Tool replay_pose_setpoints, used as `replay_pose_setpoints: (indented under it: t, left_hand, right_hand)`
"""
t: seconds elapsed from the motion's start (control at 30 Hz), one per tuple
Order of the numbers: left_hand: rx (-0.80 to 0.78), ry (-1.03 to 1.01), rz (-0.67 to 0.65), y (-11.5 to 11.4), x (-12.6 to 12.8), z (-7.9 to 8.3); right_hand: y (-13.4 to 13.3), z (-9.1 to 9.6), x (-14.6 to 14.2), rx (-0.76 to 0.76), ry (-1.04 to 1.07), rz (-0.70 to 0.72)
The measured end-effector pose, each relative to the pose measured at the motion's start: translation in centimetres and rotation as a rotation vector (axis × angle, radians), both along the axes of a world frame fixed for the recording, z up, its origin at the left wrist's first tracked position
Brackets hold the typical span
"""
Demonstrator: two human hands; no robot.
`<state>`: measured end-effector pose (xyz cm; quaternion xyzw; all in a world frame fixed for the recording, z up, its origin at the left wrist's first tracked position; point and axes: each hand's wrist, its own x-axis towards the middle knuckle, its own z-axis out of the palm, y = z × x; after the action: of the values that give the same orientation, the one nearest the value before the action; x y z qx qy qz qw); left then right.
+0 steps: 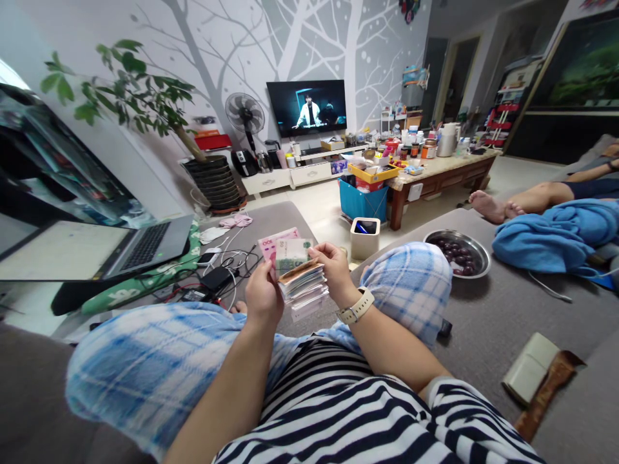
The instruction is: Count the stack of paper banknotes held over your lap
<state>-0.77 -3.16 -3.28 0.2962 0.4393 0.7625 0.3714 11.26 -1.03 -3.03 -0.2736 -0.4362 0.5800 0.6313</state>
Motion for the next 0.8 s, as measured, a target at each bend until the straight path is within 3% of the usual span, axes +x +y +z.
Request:
replay_pose_setpoints:
  t: [0.13,0.5,0.8]
  left_hand:
    - [0.029,-0.041,-0.09,-0.08,-0.04,0.09]
    - [0.059,-0.03,-0.13,-0.3,0.33,0.64]
    - [0.022,-0.081,-0.244,-0.03,0.15,0.1]
  right_hand:
    - [0.01,0.0,0.0,0.009,-0.015,-0.018]
    - [-0.09,0.15,0.07,0.028,-0.033,0.039]
    - [0.38,-0.1,-0.08,-0.013,0.02,-0.044]
